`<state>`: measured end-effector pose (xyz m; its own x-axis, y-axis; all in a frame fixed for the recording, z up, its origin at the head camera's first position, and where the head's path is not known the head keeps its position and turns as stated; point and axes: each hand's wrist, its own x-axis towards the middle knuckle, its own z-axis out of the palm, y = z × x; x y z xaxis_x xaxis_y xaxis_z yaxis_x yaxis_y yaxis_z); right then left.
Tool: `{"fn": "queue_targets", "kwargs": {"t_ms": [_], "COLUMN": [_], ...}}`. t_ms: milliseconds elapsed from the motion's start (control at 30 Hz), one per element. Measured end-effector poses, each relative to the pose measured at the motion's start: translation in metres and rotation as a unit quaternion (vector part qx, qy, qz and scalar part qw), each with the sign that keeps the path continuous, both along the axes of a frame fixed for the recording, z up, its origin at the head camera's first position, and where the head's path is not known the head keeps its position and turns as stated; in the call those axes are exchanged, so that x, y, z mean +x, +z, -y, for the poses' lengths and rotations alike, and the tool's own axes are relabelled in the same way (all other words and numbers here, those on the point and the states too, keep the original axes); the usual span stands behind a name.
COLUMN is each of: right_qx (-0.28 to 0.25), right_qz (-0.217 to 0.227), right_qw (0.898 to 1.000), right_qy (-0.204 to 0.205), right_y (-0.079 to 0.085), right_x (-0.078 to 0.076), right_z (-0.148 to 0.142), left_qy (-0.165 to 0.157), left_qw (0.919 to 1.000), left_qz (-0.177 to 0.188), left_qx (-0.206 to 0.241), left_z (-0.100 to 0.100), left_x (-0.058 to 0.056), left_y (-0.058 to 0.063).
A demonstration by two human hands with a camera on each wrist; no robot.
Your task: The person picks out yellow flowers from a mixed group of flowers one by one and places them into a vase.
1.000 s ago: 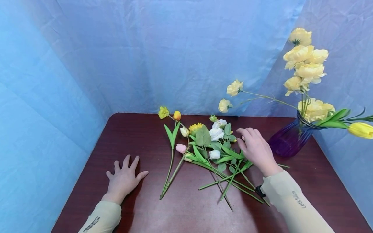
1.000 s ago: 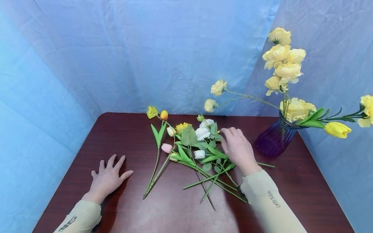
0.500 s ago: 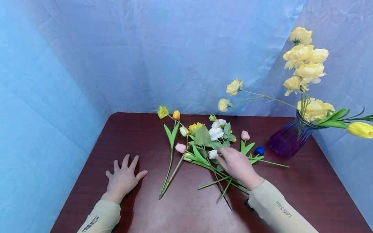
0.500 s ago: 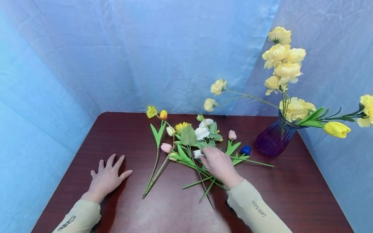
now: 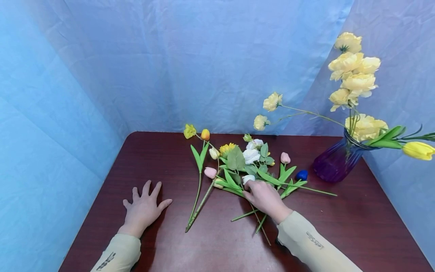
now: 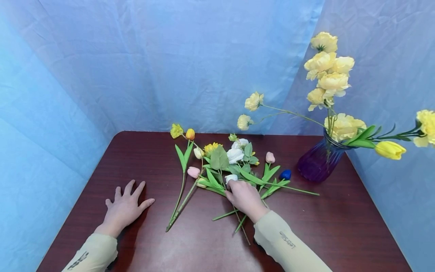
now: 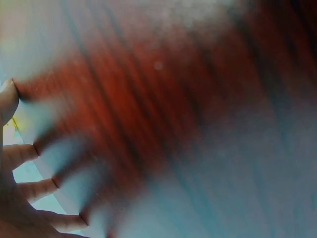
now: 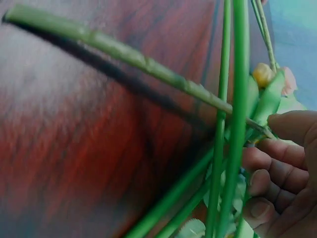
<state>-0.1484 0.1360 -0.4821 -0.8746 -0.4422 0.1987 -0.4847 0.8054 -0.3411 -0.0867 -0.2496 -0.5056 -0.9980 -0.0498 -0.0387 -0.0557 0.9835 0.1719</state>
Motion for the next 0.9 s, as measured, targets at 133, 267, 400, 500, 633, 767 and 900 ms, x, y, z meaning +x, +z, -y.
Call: {"fn": "queue_targets", "kwargs": {"t_ms": [133, 267, 400, 500, 633, 767, 900], "right_qx": [0.000, -0.018, -0.048, -0.066, -0.083, -0.091, -0.091], "right_qz": [0.027, 0.045, 0.027, 0.005, 0.002, 0.004, -0.011], "right_qw": [0.999, 0.998, 0.998, 0.997, 0.996, 0.996, 0.996], "right_qy": [-0.021, -0.041, -0.035, -0.026, -0.018, -0.016, -0.011], "right_y": [-0.002, -0.003, -0.001, 0.003, 0.014, 0.029, 0.044], "right_x": [-0.002, -0.003, -0.003, -0.004, -0.005, -0.008, -0.011], "right_z": [0.004, 0.006, 0.006, 0.005, 0.004, 0.004, 0.002], "left_qy": [0.001, 0.001, 0.002, 0.002, 0.002, 0.003, 0.003], "left_qw": [1.0000, 1.0000, 1.0000, 1.0000, 1.0000, 1.0000, 1.0000], "left_qz": [0.001, 0.002, 0.005, 0.004, 0.005, 0.007, 0.007], "left_qx": [0.003, 0.006, 0.005, 0.006, 0.005, 0.004, 0.002], "left_z": [0.000, 0.000, 0.000, 0.000, 0.000, 0.000, 0.000], "left_x": [0.000, 0.000, 0.000, 0.000, -0.001, 0.000, 0.000], "left_y": [0.000, 0.000, -0.001, -0.001, -0.001, -0.002, -0.001]}}
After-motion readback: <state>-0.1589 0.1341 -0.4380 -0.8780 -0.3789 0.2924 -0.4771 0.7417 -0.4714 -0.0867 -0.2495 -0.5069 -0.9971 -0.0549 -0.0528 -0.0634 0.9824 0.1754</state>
